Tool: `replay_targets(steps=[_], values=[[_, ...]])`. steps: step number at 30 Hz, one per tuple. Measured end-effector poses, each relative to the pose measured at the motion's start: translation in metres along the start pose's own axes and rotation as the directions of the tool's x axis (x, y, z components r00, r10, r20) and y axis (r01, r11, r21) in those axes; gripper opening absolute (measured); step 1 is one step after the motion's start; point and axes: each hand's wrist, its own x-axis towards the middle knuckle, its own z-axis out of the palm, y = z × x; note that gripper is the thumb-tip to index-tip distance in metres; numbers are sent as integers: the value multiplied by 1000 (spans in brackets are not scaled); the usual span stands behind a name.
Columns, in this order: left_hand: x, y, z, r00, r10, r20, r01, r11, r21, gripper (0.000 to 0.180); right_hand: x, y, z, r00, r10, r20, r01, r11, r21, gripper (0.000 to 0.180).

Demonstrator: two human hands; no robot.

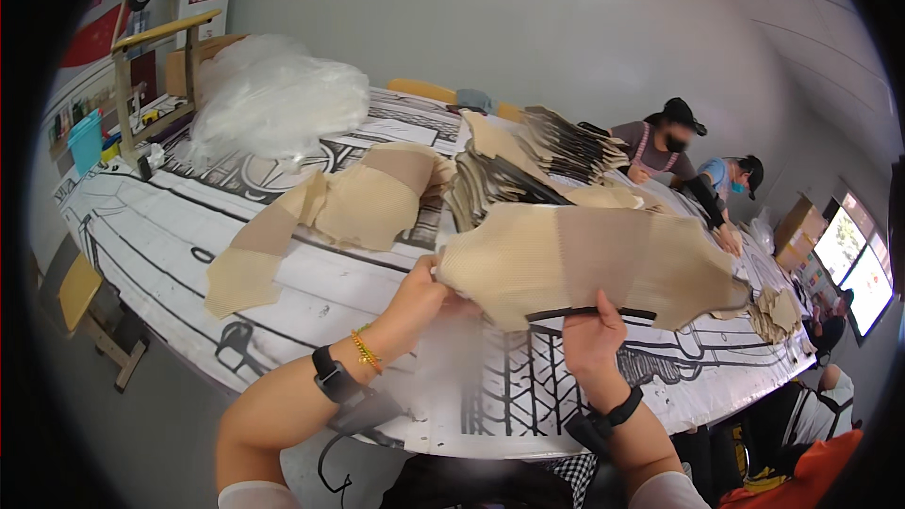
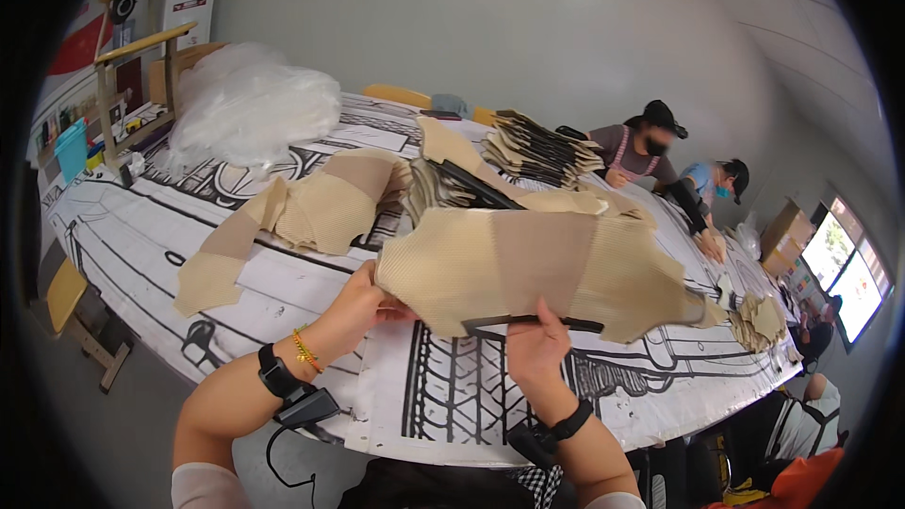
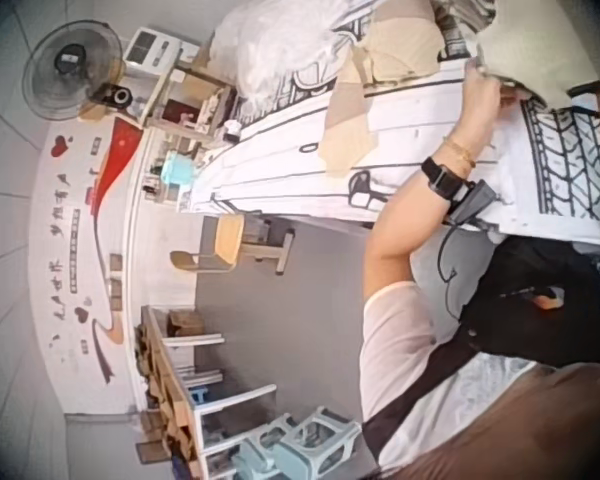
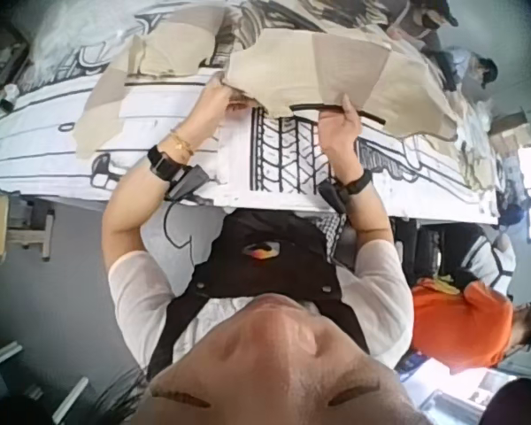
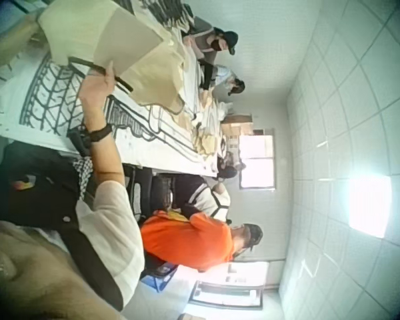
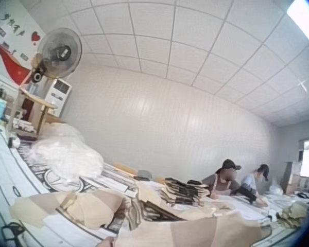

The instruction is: Assembling and inspecting fabric components for shoe manufacturing at a work table.

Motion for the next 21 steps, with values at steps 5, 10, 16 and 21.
replay_targets(steps=[5, 10, 16, 21], values=[[11, -1, -19, 954, 138, 265, -88, 977, -193, 45, 10, -16, 0, 997, -49, 61, 49, 999, 10, 37], [-14, -5, 13, 816, 214, 537, -204, 976, -79, 56, -5, 4, -3, 967, 120, 226, -151, 981, 122, 44], [-5, -8, -5, 947, 139, 289, -118, 989, -88, 53, -25, 20, 11, 827, 388, 407, -283, 913, -294, 64], [-2, 2, -9, 947, 272, 170, -277, 961, 8, 49, -16, 16, 6, 920, 278, 277, -209, 944, -254, 73]])
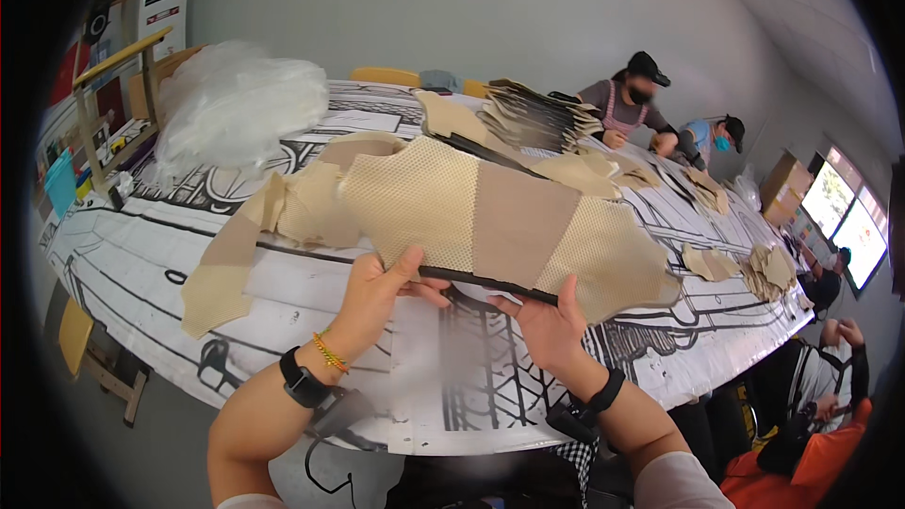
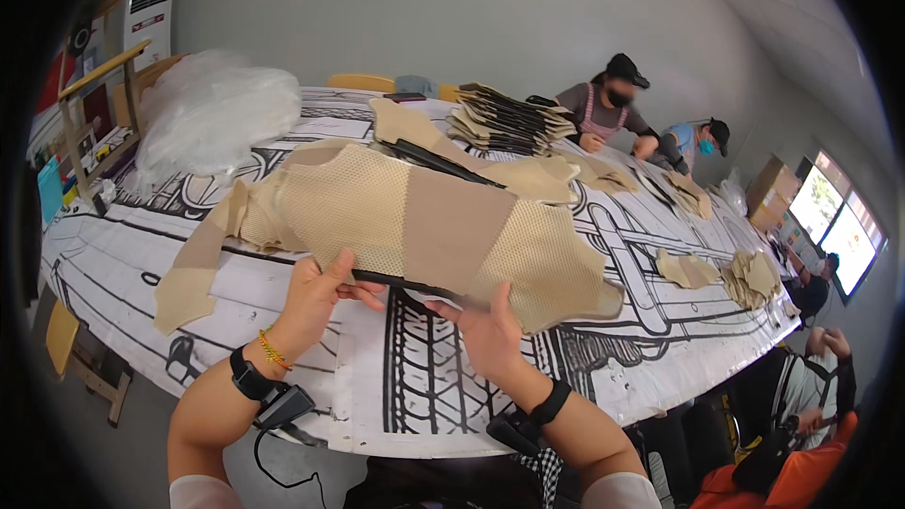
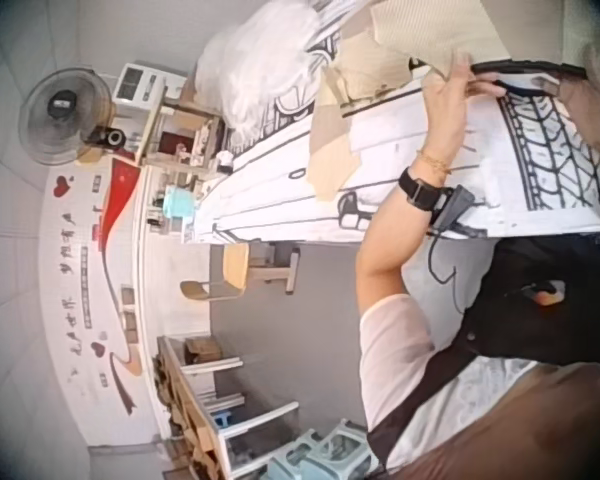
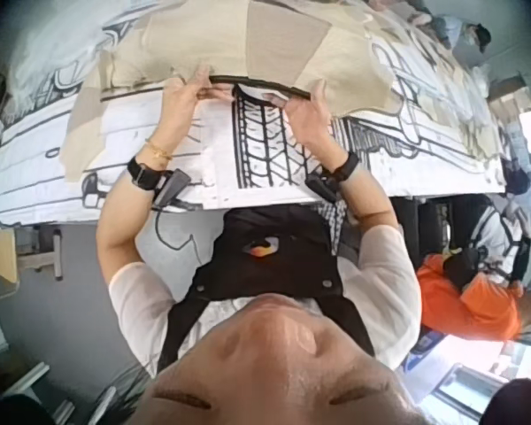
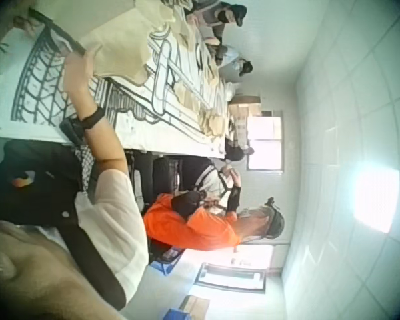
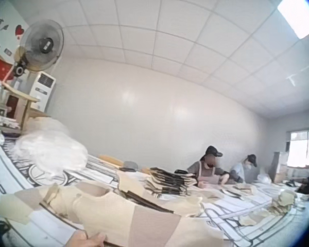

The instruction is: Assembling and inspecting fabric components for shoe manufacturing at a work table.

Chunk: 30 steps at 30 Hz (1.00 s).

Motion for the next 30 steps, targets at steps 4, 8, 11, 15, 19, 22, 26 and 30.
replay_targets(steps=[4, 8, 11, 15, 19, 22, 26, 30], values=[[0, 2, 3, 999, 35, -1, -35, 999, 9, 47, 4, -1, -13, 991, 50, 122, -42, 997, -63, 79], [5, 0, -4, 990, 125, -62, -126, 992, -9, 46, 10, -3, -12, 975, 142, 172, -91, 957, -274, 73], [6, 8, -5, 979, 157, -127, -162, 986, -33, 43, 10, 4, -11, 966, 187, 176, -90, 888, -450, 54], [11, 19, 0, 949, 174, -263, -197, 978, -62, 38, 10, 16, -18, 904, 343, 254, -52, 678, -733, 42], [15, 26, -15, 935, 238, -261, -253, 967, -25, 39, 9, 18, -21, 890, 383, 250, -119, 722, -682, 31], [26, 37, -13, 920, 226, -320, -241, 971, -5, 38, 12, 29, -35, 875, 361, 321, -104, 789, -605, 30], [54, 62, 9, 939, 192, -285, -200, 980, 0, 31, 10, 10, -20, 882, 395, 256, -22, 578, -816, 29], [99, 75, 15, 962, 115, -249, -116, 993, 9, 30, 14, 16, -28, 878, 379, 294, 13, 594, -804, 29]])
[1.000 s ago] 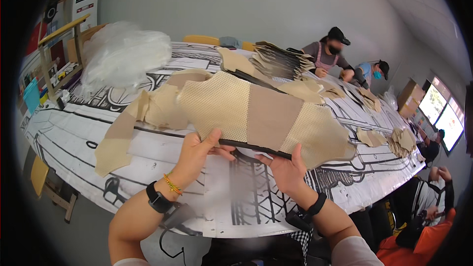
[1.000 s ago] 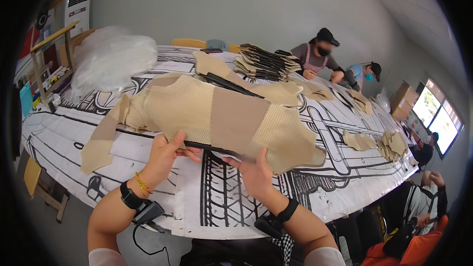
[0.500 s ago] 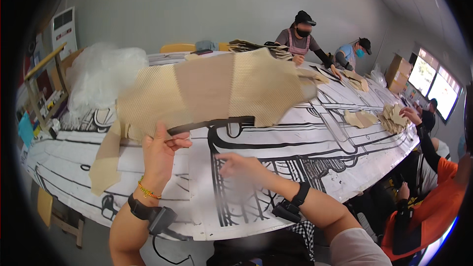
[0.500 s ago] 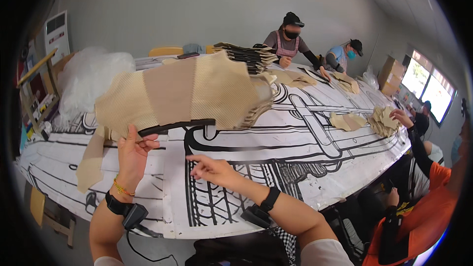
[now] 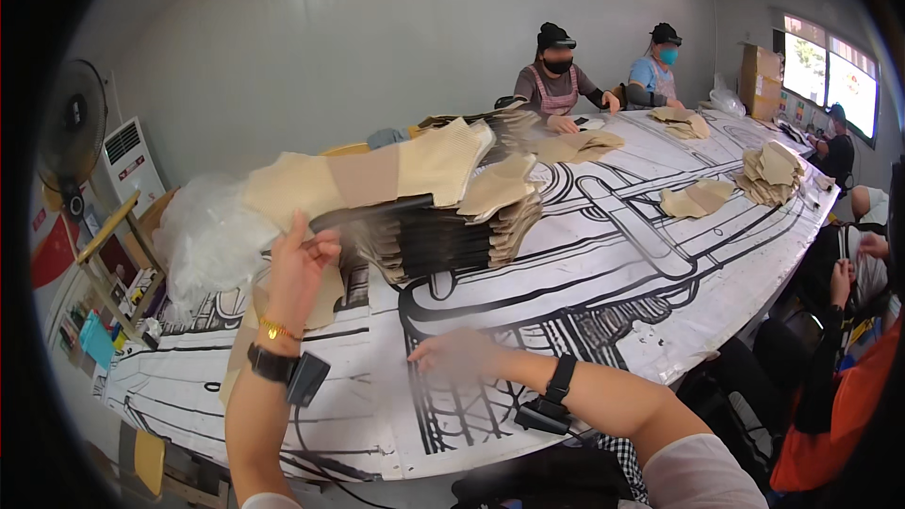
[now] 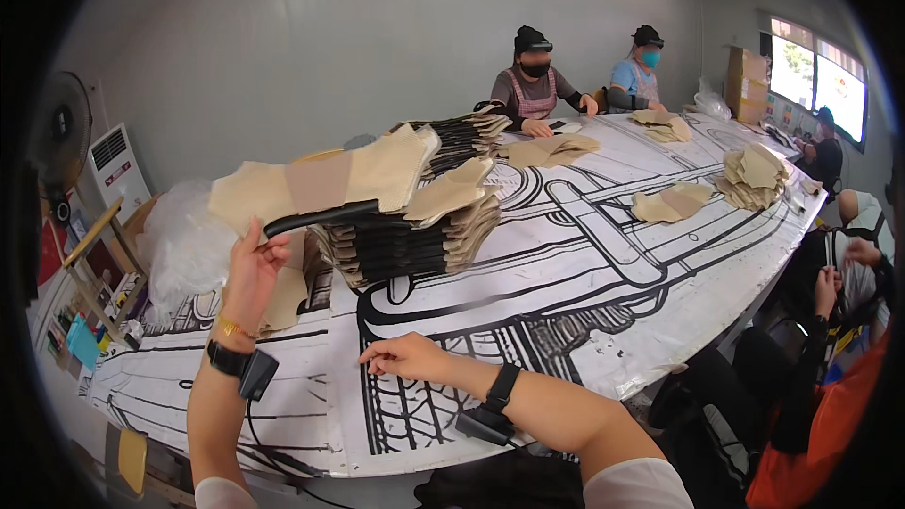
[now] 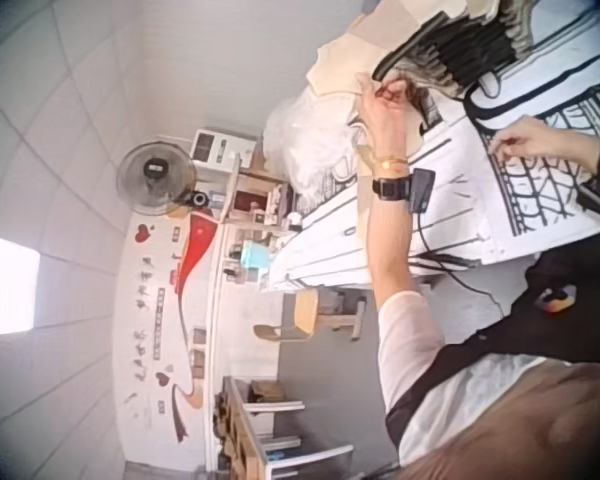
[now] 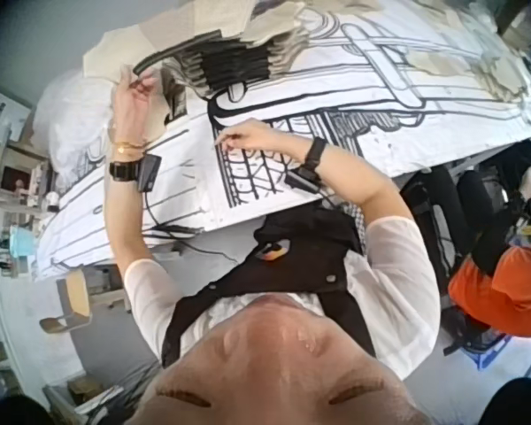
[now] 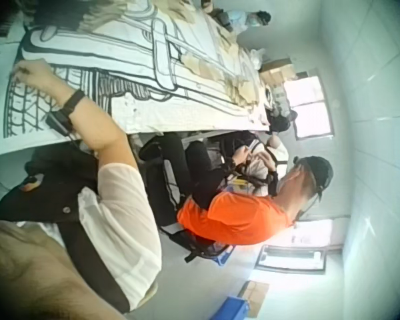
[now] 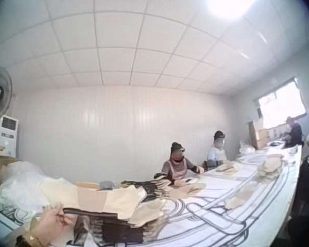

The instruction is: Assembling and inspecting fabric components for shoe manufacturing at a work table.

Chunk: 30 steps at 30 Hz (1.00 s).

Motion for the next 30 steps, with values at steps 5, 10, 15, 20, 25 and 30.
replay_targets(steps=[5, 10, 15, 20, 25, 30], values=[[59, -16, -1, 982, -188, 33, 187, 982, 26, 29, 13, 30, 8, 993, -121, 13, 121, 990, -73, 29], [99, -19, -2, 954, -281, 101, 266, 954, 136, 26, 18, 45, 11, 980, -200, 17, 201, 967, -158, 29], [106, -25, 5, 958, -261, -118, 280, 940, 195, 25, 12, 41, 9, 988, -152, 8, 148, 971, 187, 29], [107, -21, 5, 963, -246, -108, 268, 908, 321, 25, 15, 43, 8, 975, -222, 7, 220, 971, 91, 29], [96, -18, 16, 967, -250, -54, 251, 888, 385, 25, 13, 36, 5, 983, -185, 19, 185, 982, -32, 27], [96, -20, 21, 961, -277, 18, 268, 943, 197, 26, 7, 30, 2, 980, -201, -4, 201, 977, 75, 27]])
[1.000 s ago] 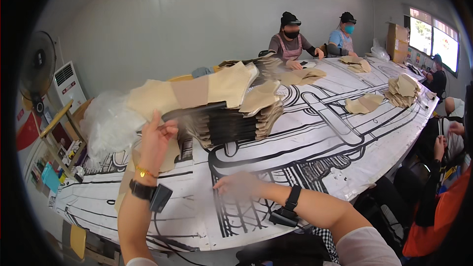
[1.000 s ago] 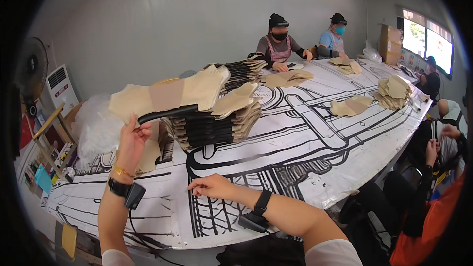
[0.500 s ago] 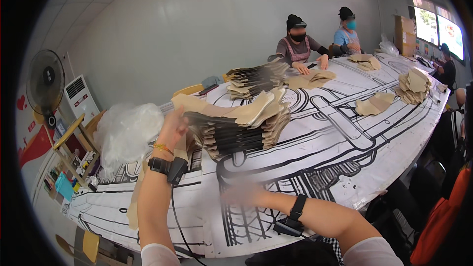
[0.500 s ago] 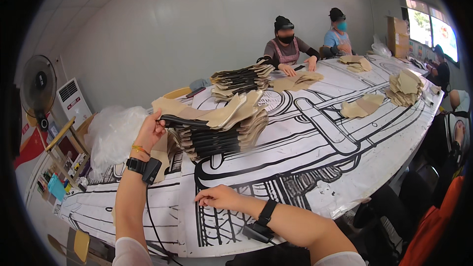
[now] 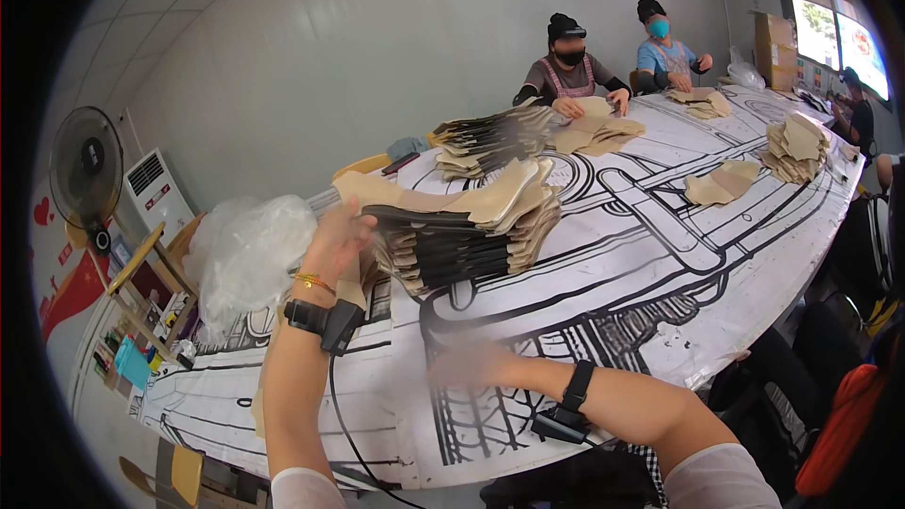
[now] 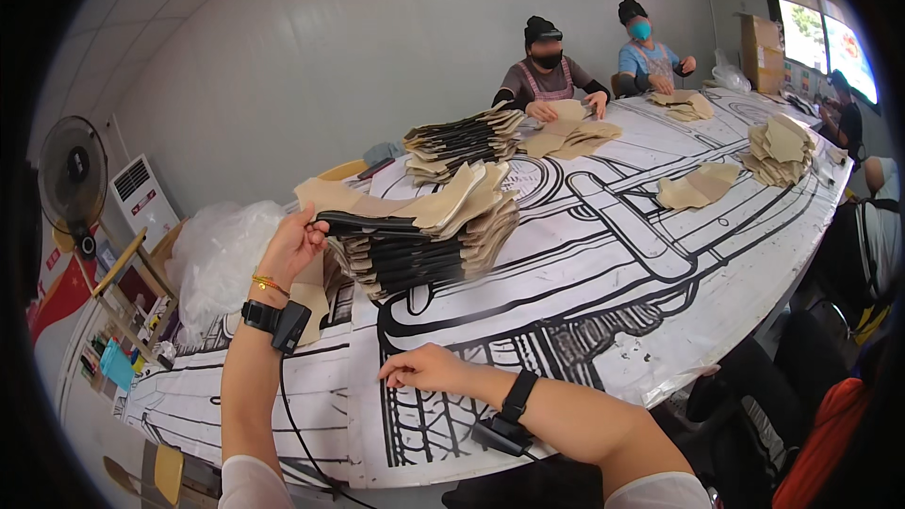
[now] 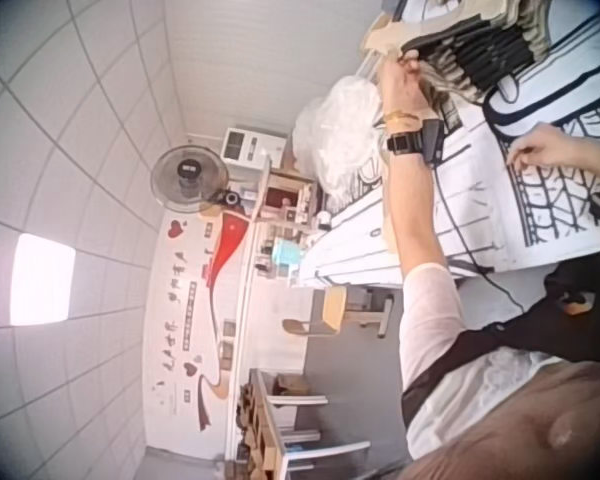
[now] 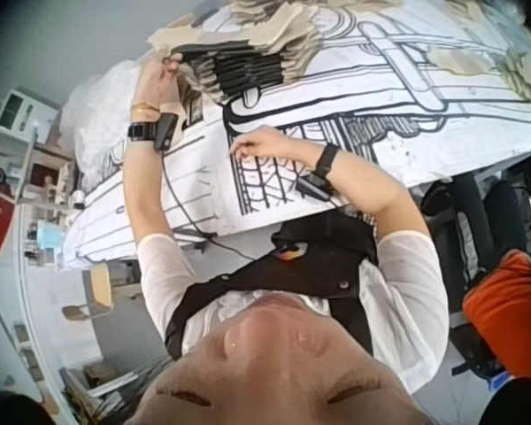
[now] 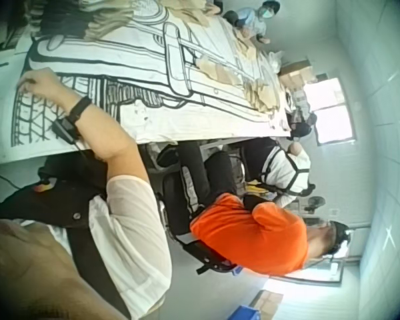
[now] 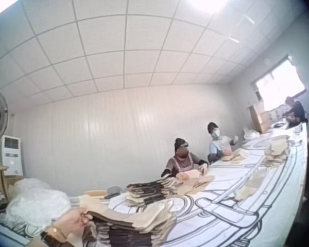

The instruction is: Assembling and inspecting fabric components for shoe manufacturing at a work table.

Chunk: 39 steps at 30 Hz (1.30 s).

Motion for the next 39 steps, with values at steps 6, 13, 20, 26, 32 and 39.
replay_targets(steps=[6, 13, 20, 26, 32, 39], values=[[-4, -7, 7, 1000, -11, -25, 13, 996, 88, 21, -1, -4, 0, 1000, -5, -10, 5, 1000, 9, 27], [-2, 1, -13, 994, 62, -84, -10, 860, 511, 32, -3, -19, 0, 999, -31, -10, 31, 1000, 4, 28], [-48, -13, 66, 385, 611, 692, -644, -359, 676, 49, -2, -7, -1, 994, 104, -43, -101, 993, 57, 30], [-33, -31, 95, 484, 383, 787, -658, -433, 616, 48, 2, 8, 4, 999, -37, -26, 38, 999, 21, 29], [-14, -39, 96, 389, 498, 775, -517, -578, 631, 37, 4, 14, 9, 997, -57, -50, 55, 997, -51, 29], [-7, -25, 132, 71, 665, 744, -341, -684, 645, 32, -2, 1, 4, 997, -38, -72, 32, 997, -76, 29]])
